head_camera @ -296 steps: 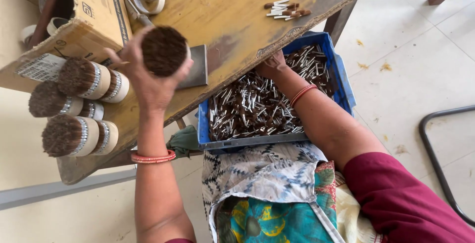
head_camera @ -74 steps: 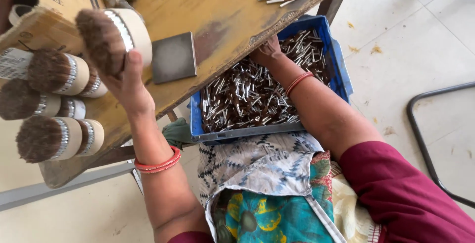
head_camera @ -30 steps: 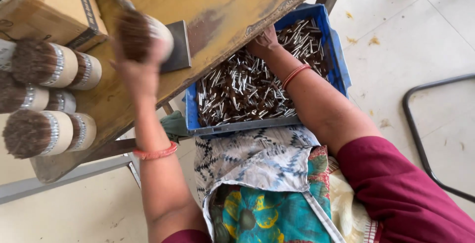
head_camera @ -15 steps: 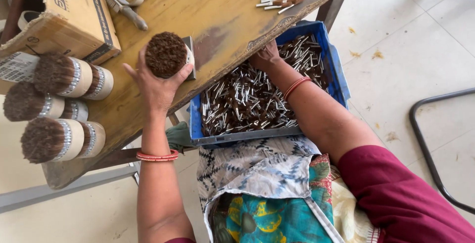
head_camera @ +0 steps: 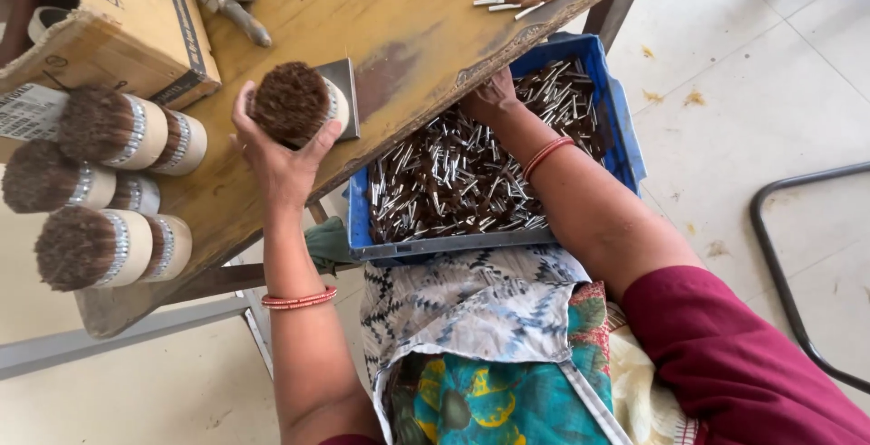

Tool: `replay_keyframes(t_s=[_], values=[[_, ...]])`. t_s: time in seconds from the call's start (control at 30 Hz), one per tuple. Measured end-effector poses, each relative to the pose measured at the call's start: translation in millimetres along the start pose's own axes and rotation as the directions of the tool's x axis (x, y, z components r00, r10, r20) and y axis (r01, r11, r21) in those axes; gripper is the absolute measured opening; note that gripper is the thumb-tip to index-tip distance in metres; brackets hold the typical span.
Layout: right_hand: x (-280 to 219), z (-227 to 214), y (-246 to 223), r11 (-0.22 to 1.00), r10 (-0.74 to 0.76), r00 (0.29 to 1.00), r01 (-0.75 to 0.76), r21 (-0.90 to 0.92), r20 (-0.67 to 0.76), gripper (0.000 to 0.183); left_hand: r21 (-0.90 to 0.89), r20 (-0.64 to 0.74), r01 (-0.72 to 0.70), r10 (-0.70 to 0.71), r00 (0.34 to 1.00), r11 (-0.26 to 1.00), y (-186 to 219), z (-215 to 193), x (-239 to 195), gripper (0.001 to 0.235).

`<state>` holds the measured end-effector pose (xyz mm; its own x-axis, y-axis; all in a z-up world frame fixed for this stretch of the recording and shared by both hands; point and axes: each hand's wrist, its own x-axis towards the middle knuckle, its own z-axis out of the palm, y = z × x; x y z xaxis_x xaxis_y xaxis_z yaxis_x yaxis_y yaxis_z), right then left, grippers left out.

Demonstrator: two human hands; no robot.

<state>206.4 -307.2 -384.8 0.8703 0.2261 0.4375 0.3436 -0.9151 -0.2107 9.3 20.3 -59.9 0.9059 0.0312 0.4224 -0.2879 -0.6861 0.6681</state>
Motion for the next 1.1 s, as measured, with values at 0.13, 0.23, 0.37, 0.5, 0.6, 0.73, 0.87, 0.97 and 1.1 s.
replay_keyframes(t_s=[0.13,0.23,0.37,0.5,0.6,0.73,0.87,0.97,1.1], values=[[-5.4,18.9,-1.5,0.994,-0.01,1.0,0.008,0.107,0.022,0.038,0.088,0.047,-0.034,0.03,0.998,0.996,9.9,0.8,2.2,0.115],[-0.5,-6.6,-2.2,0.987,-0.007,1.0,0.003,0.158,0.027,0.038,0.122,0.122,0.041,-0.056,0.991,0.992,26.6,-1.4,11.8,0.111],[-14.8,-116.2,-56.7,0.993,-0.12,0.989,0.118,-0.029,-0.083,0.039,-0.232,-0.031,-0.034,0.028,0.999,0.972,47.5,-15.1,14.9,0.101],[-0.4,-130.0,-64.5,0.982,-0.023,0.999,0.014,0.187,0.045,0.033,0.243,-0.004,-0.016,0.017,1.0,0.97,-21.7,9.9,20.4,0.091],[-5.0,-81.1,-37.1,0.985,-0.039,0.999,0.042,0.168,-0.021,0.032,0.108,-0.041,0.096,-0.093,0.995,0.989,-6.8,11.1,2.4,0.096],[-2.0,35.0,16.9,0.925,0.08,0.989,-0.119,0.361,0.122,0.032,0.038,-0.023,-0.033,0.034,0.999,0.999,6.3,4.2,1.0,0.111],[3.0,48.1,17.3,0.983,0.019,0.998,-0.03,0.183,0.059,0.035,0.074,0.082,0.025,-0.031,0.996,0.997,28.2,-0.3,7.6,0.109],[2.9,35.8,17.5,0.998,0.002,0.999,-0.004,0.067,0.032,0.037,0.084,0.101,0.01,-0.018,0.995,0.996,40.4,-5.1,13.9,0.101],[-12.6,34.5,11.0,0.832,0.025,0.999,-0.037,0.553,0.029,0.024,-0.561,-0.125,-0.016,-0.065,0.99,0.828,42.1,-13.1,10.5,0.103]])
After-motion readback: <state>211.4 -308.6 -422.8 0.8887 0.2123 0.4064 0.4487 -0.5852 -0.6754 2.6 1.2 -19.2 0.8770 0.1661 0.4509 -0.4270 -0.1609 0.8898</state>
